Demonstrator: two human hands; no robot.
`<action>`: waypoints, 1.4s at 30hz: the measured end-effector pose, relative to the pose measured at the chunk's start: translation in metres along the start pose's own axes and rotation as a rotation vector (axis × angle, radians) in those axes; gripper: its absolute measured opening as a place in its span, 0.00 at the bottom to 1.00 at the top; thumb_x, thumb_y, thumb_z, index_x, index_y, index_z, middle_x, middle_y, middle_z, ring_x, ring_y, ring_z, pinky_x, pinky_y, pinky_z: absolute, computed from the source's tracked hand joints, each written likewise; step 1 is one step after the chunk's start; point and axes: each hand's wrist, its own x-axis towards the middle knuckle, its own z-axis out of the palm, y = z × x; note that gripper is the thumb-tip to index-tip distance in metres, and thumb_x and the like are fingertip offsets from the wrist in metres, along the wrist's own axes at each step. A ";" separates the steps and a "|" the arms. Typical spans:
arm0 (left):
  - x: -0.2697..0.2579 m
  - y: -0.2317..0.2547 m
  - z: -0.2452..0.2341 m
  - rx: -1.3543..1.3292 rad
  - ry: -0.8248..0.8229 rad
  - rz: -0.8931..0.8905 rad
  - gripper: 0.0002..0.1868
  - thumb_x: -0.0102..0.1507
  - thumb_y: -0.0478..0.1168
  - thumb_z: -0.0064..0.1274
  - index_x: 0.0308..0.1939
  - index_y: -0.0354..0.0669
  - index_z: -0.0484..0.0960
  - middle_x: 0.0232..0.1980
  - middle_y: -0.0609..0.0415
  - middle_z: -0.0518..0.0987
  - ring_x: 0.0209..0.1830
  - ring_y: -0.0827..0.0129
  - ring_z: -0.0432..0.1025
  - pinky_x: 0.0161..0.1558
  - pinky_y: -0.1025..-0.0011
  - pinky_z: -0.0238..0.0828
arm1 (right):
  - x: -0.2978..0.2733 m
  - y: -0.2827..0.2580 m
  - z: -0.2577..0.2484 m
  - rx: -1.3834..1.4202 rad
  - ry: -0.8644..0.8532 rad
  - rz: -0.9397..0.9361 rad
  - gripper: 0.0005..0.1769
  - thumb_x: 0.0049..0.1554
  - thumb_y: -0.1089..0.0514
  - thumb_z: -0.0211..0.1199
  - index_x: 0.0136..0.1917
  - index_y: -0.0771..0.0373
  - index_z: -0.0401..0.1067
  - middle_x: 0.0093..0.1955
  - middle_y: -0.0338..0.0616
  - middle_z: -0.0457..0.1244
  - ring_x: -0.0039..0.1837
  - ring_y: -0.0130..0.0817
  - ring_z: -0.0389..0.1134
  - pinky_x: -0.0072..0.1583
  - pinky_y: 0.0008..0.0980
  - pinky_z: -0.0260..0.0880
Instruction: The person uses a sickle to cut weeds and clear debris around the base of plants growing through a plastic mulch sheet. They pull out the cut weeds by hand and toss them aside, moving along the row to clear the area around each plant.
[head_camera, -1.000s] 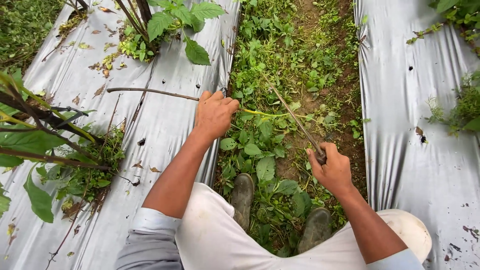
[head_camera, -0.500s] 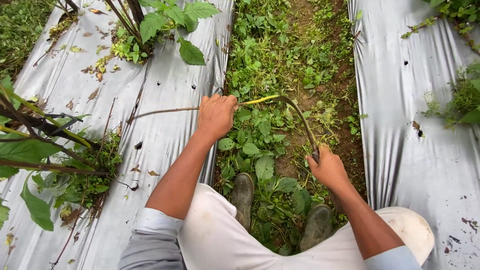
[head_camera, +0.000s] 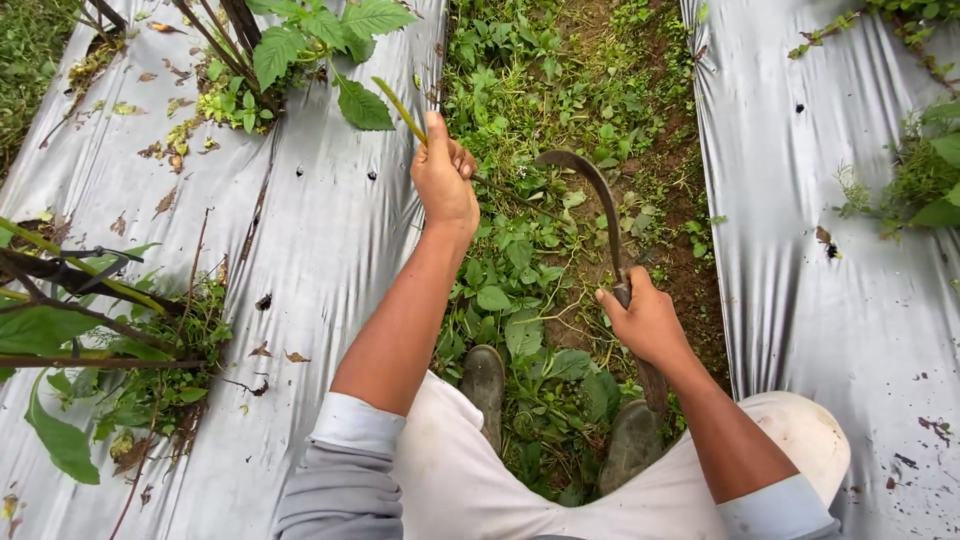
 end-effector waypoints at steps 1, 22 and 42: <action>0.004 -0.003 0.004 -0.081 0.097 -0.001 0.28 0.68 0.55 0.51 0.17 0.55 0.59 0.15 0.67 0.56 0.12 0.81 0.57 0.22 0.82 0.51 | 0.000 0.001 0.001 -0.031 0.015 -0.041 0.24 0.63 0.51 0.65 0.60 0.74 0.66 0.29 0.57 0.64 0.27 0.44 0.68 0.32 0.42 0.65; 0.022 -0.011 -0.014 -0.198 0.056 0.040 0.28 0.65 0.57 0.47 0.16 0.49 0.58 0.17 0.61 0.52 0.17 0.72 0.50 0.25 0.69 0.50 | 0.008 -0.031 0.018 0.113 0.280 -0.216 0.13 0.69 0.57 0.59 0.60 0.64 0.60 0.39 0.40 0.62 0.35 0.30 0.64 0.36 0.31 0.70; 0.011 -0.036 -0.034 0.852 -0.371 -0.012 0.28 0.75 0.63 0.21 0.40 0.49 0.68 0.37 0.46 0.69 0.38 0.50 0.70 0.49 0.48 0.67 | 0.027 -0.007 0.033 0.106 0.073 -0.019 0.22 0.66 0.50 0.58 0.62 0.72 0.62 0.33 0.60 0.65 0.27 0.44 0.69 0.31 0.40 0.69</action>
